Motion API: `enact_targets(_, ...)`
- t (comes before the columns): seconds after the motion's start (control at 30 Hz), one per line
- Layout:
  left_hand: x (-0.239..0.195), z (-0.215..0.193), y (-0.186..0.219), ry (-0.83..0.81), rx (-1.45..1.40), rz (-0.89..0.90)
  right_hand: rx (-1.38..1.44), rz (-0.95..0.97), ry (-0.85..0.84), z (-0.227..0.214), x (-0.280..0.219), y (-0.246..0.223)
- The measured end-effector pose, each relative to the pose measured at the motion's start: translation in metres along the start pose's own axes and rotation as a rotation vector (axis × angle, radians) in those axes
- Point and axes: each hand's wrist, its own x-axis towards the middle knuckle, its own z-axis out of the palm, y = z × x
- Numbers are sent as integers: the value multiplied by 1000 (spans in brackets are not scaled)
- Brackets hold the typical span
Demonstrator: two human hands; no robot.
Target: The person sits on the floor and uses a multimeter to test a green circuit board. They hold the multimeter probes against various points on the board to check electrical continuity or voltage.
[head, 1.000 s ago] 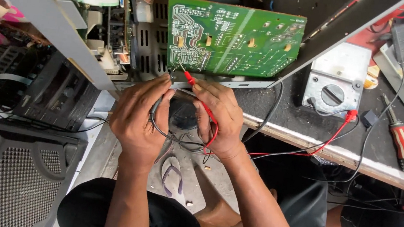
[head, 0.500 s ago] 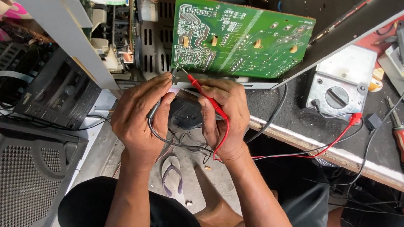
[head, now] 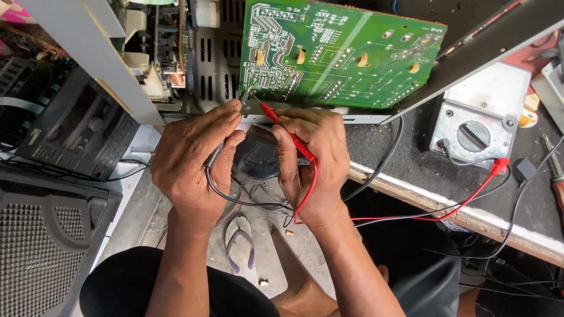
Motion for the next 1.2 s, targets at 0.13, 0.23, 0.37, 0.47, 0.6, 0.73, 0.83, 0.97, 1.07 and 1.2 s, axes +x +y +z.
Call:
enact_targets(0.13,1,1,3,2,-16,-22,-2,7,8,0,0,1)
enact_targets(0.23,1,0,3,-1,-19,-26,-1,17,2,0,1,0)
enact_targets(0.37,0,3,4,-6,0,-15,-7,35,-15,-1,1,1)
enact_targets(0.47,-1,3,4,-7,4,-24,-12,36,-21,-2,1,1)
enact_targets(0.6,-3,2,6,14,-44,-85,-13,37,-15,-2,5,-4)
enact_targets(0.73,-5,2,4,19,-78,-118,-11,41,-8,-2,4,-6)
enact_targets(0.83,-3,2,6,20,-79,-124,-15,43,-11,-2,3,-6)
enact_targets(0.97,-3,4,5,17,-70,-101,-21,46,-7,-3,-1,-2)
enact_targets(1.07,-2,1,6,-22,-74,-105,-19,43,2,-2,-1,0)
enact_targets(1.2,-4,2,10,-28,-134,-124,-15,80,26,-7,1,-7)
